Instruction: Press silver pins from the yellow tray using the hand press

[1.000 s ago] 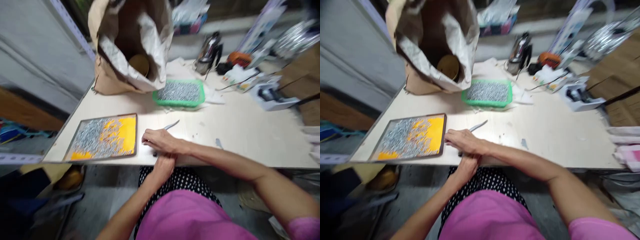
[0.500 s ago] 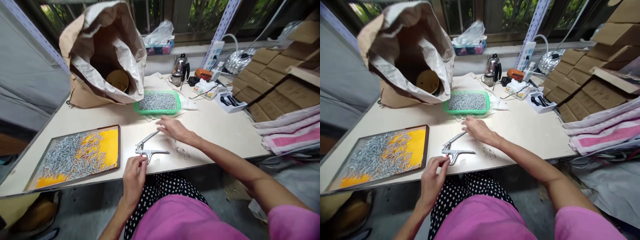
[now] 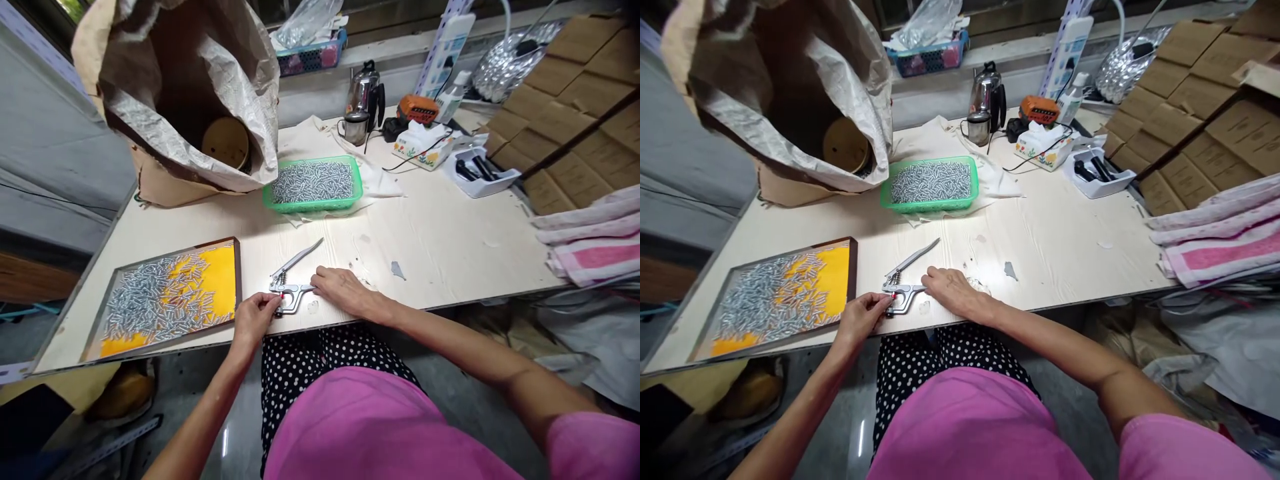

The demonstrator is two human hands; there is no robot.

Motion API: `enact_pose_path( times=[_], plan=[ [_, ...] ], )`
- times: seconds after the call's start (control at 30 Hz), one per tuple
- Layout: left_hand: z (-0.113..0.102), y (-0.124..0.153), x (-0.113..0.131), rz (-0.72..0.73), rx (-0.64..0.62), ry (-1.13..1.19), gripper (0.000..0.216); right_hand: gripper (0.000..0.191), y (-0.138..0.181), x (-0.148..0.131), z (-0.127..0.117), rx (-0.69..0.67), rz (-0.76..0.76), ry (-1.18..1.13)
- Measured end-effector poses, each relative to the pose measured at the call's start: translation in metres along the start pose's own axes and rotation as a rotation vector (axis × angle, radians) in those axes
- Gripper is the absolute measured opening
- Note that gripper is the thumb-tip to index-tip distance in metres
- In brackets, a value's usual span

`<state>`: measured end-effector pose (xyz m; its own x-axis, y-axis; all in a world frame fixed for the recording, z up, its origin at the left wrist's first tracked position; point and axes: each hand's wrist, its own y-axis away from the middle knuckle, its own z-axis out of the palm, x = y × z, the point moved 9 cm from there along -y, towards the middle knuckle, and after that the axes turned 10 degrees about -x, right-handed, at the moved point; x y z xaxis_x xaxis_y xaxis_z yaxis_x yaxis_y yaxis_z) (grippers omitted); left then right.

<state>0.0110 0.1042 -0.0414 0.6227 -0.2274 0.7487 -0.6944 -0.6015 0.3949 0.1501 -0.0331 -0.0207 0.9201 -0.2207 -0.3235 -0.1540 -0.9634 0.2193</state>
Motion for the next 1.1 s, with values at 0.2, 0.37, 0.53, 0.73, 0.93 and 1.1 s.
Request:
enact_pose_path(
  times=[0.2,0.37,0.53,0.73,0.93,1.1],
  plan=[
    [0.000,-0.006,-0.007,-0.072,-0.101,-0.077,0.047,0.017,0.001,0.000,0.002,0.035,0.003,0.005],
    [0.005,-0.005,-0.007,-0.159,-0.200,-0.066,0.048,0.018,-0.001,0.000,0.004,0.068,-0.018,0.024],
    [0.012,-0.003,-0.007,-0.186,-0.270,-0.001,0.049,0.020,0.002,-0.002,0.004,0.055,-0.015,0.033],
    [0.011,-0.002,-0.009,-0.189,-0.267,-0.012,0.047,0.049,0.002,0.005,-0.019,0.086,-0.095,0.003],
    [0.009,-0.001,-0.010,-0.213,-0.240,-0.045,0.045,0.106,-0.024,0.018,-0.025,0.021,-0.156,0.056],
    [0.012,0.001,-0.010,-0.224,-0.239,-0.003,0.040,0.098,-0.035,0.014,-0.030,0.002,-0.157,0.087]
  ],
)
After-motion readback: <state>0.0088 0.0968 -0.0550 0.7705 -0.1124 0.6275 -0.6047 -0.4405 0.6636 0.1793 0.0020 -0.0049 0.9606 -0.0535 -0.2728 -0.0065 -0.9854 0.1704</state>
